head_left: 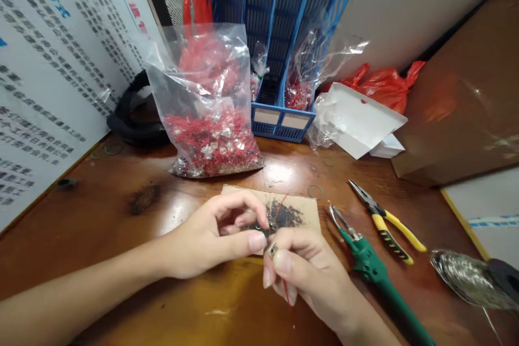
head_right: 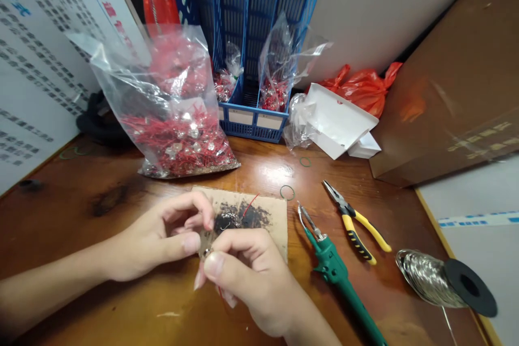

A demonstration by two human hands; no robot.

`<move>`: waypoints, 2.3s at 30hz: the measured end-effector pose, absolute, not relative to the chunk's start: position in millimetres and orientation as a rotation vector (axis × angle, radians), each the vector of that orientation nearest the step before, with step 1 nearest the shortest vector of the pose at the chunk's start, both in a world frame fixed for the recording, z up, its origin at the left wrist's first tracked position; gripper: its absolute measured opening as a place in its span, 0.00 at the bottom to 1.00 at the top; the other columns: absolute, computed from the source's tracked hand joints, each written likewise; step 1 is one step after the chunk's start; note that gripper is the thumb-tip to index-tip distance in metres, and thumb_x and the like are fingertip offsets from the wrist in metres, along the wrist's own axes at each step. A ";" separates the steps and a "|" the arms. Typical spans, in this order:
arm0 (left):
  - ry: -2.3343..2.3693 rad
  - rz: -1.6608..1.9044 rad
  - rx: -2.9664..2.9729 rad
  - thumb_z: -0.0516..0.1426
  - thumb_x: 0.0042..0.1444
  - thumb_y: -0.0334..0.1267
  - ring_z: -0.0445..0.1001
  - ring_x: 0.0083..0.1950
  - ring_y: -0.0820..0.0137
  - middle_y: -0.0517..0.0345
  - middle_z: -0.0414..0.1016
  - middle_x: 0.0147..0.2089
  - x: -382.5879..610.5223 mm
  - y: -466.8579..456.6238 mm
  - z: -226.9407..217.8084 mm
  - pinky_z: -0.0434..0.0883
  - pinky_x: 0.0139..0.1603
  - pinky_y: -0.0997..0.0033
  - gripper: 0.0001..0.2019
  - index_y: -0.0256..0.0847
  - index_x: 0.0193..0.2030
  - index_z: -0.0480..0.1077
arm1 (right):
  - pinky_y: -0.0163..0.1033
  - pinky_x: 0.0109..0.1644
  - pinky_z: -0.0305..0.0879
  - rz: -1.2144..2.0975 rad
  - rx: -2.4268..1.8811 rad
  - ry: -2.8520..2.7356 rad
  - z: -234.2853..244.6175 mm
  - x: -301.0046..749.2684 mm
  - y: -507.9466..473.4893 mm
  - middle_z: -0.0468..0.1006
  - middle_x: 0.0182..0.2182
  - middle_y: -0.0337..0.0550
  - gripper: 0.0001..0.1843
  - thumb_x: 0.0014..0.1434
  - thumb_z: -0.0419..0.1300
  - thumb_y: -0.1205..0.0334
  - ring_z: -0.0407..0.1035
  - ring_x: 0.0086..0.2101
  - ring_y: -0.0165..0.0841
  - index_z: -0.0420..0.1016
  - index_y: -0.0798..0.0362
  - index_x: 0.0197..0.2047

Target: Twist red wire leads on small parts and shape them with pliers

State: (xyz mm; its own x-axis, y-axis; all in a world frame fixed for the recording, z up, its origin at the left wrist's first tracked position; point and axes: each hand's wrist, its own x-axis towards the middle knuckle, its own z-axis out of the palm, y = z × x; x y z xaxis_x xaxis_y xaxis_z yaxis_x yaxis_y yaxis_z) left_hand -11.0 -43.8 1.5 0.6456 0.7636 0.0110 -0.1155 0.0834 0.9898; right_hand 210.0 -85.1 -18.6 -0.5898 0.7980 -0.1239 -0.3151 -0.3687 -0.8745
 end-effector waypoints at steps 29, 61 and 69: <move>0.604 0.945 1.877 0.66 0.57 0.32 0.63 0.28 0.75 0.59 0.66 0.29 -10.1 -44.8 10.2 0.59 0.28 0.76 0.04 0.37 0.33 0.77 | 0.35 0.27 0.47 1.683 -0.896 -1.374 -3.5 203.8 -81.2 0.61 0.18 0.34 0.20 0.62 0.65 0.55 0.52 0.22 0.27 0.67 0.52 0.23; 0.579 1.014 1.869 0.64 0.50 0.24 0.57 0.24 0.79 0.64 0.63 0.26 -5.9 -46.3 6.4 0.53 0.23 0.76 0.04 0.35 0.31 0.77 | 0.32 0.25 0.51 1.690 -0.942 -1.430 1.9 198.8 -80.0 0.61 0.18 0.34 0.19 0.61 0.65 0.57 0.53 0.22 0.27 0.66 0.52 0.22; 0.571 1.012 1.836 0.64 0.52 0.25 0.58 0.26 0.78 0.64 0.63 0.27 -6.1 -46.9 7.0 0.55 0.25 0.75 0.03 0.35 0.32 0.77 | 0.33 0.26 0.49 1.745 -0.894 -1.397 -3.5 201.6 -82.3 0.61 0.18 0.34 0.19 0.60 0.65 0.59 0.51 0.22 0.26 0.63 0.52 0.21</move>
